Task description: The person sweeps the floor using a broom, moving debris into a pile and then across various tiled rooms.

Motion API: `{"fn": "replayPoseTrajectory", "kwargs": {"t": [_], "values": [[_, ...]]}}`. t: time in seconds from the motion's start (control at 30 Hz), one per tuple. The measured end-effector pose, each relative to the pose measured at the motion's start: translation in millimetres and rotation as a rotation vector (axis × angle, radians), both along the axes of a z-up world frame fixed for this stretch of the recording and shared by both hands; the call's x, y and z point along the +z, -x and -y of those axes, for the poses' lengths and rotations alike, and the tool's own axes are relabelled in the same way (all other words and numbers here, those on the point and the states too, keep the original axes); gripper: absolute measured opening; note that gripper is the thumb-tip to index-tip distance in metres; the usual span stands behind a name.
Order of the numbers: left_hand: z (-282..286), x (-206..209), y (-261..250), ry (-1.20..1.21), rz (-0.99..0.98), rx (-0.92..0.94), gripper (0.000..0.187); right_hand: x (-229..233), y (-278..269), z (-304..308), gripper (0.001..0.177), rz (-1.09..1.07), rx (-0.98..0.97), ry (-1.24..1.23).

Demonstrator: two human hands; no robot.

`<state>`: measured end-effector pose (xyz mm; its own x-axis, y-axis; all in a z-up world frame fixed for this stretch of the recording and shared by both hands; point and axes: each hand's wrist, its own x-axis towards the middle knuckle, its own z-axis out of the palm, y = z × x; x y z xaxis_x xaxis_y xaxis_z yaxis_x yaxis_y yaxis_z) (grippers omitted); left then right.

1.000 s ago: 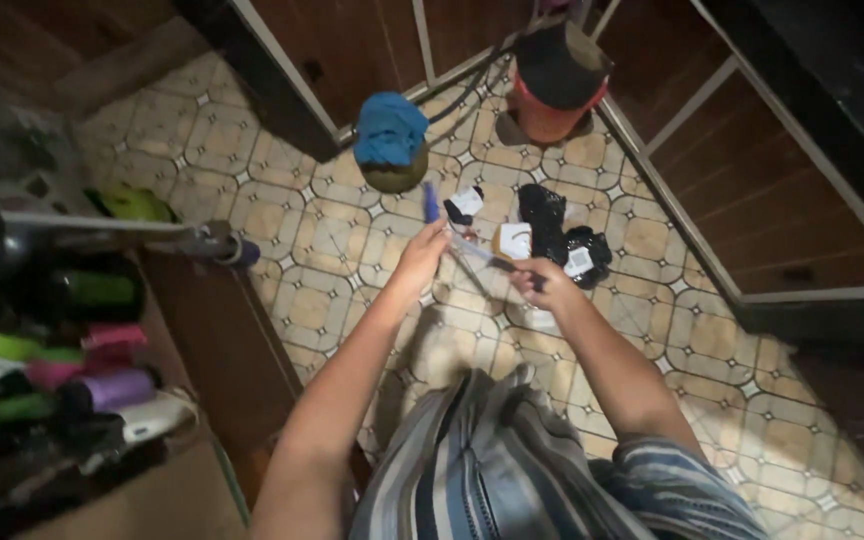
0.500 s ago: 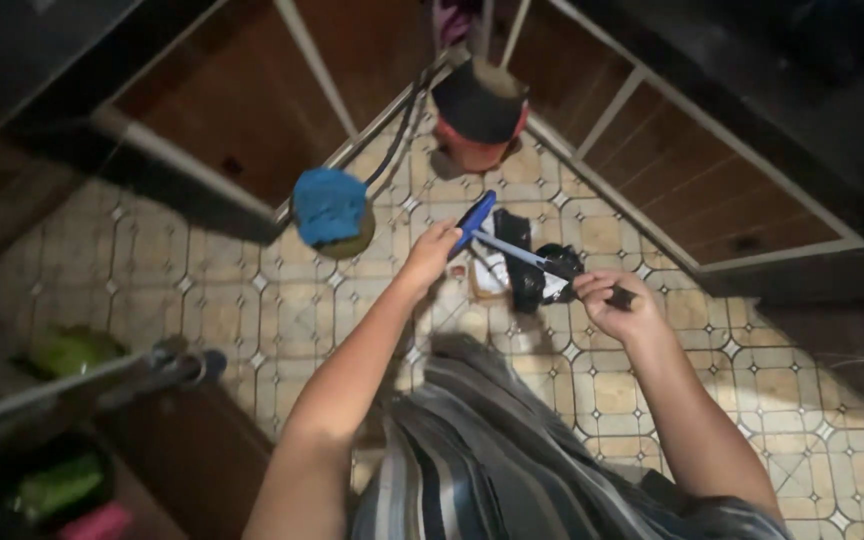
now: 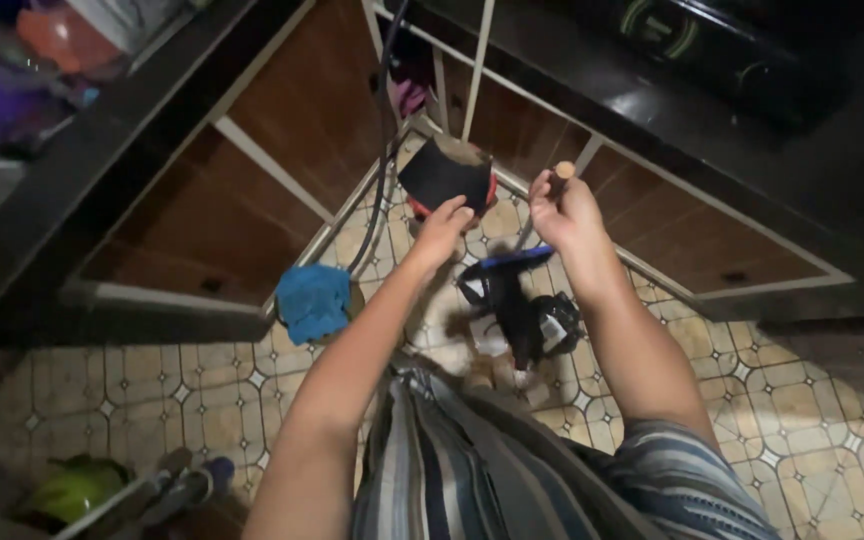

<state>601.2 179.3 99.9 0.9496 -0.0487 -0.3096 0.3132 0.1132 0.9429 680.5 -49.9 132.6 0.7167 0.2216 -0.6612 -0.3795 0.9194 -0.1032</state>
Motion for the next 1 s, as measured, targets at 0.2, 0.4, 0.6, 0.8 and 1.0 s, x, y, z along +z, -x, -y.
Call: {"fn": "replayPoseTrajectory", "kwargs": {"t": [0.2,0.4,0.6,0.8,1.0], "values": [[-4,39,-100,-0.225,-0.183,-0.062,0.064,-37,-86,-23,0.012,-0.059,-0.231,0.188],[-4,-10,-266,-0.457,0.199,-0.138,0.075,-83,-178,-35,0.015,-0.008,-0.176,0.262],[8,-63,-393,-0.469,0.306,-0.120,0.086,-88,-249,-56,0.014,-0.215,-0.369,0.231],[7,-64,-473,-0.537,0.277,-0.020,0.098,-80,-286,-70,0.017,-0.271,-0.511,0.270],[15,-96,-520,-0.420,0.245,-0.130,0.085,-108,-291,-59,0.017,-0.206,-0.560,0.082]]}}
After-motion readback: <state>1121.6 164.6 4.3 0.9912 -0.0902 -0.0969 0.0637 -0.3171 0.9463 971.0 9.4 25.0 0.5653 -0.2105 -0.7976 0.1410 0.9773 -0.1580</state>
